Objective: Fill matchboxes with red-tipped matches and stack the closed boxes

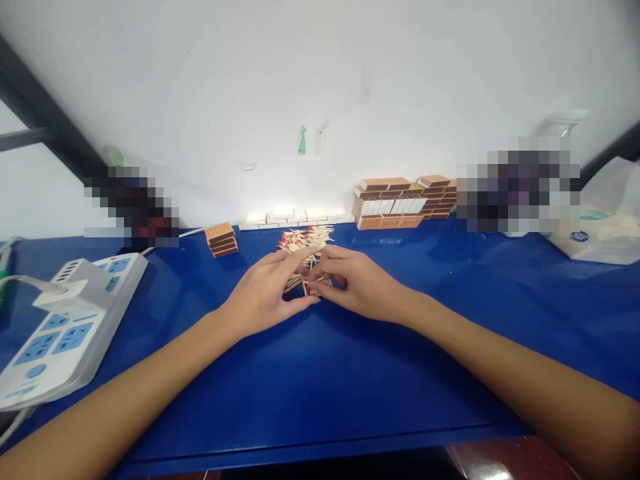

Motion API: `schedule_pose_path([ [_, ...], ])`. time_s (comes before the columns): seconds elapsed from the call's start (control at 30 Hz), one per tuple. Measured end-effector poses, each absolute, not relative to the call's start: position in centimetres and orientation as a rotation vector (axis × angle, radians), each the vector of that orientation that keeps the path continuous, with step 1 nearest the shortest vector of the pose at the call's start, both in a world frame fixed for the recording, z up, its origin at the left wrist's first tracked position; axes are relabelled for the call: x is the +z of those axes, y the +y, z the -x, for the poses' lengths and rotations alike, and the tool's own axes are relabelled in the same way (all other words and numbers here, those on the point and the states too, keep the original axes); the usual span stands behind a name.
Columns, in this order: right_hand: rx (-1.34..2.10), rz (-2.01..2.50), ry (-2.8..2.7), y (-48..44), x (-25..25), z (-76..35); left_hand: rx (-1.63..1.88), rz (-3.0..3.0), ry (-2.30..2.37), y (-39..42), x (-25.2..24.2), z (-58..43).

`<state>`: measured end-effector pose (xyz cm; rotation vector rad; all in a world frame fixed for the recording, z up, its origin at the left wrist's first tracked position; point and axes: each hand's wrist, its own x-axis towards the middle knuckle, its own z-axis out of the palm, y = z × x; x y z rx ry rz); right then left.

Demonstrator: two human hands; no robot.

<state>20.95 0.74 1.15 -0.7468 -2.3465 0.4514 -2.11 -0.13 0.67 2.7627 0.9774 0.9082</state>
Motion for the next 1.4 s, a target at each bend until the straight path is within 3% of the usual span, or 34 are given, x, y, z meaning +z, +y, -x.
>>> schedule_pose_path([
  [0.37,0.453,0.842,-2.327,1.1,1.4,-21.0,0.914,-2.767,0.996,-0.2,0.7,2.2],
  [0.9,0.194,0.948,-2.501,1.7,2.0,-22.6,0.896,-2.751,0.988,0.0,0.6,2.2],
  [1.13,0.281,1.077,-2.544,2.0,2.1,-22.6,0.819,-2.717,1.024,0.1,0.6,2.4],
  [1.4,0.344,0.929,-2.546,1.5,1.8,-22.2,0.824,-2.738,1.039,0.0,0.6,2.3],
])
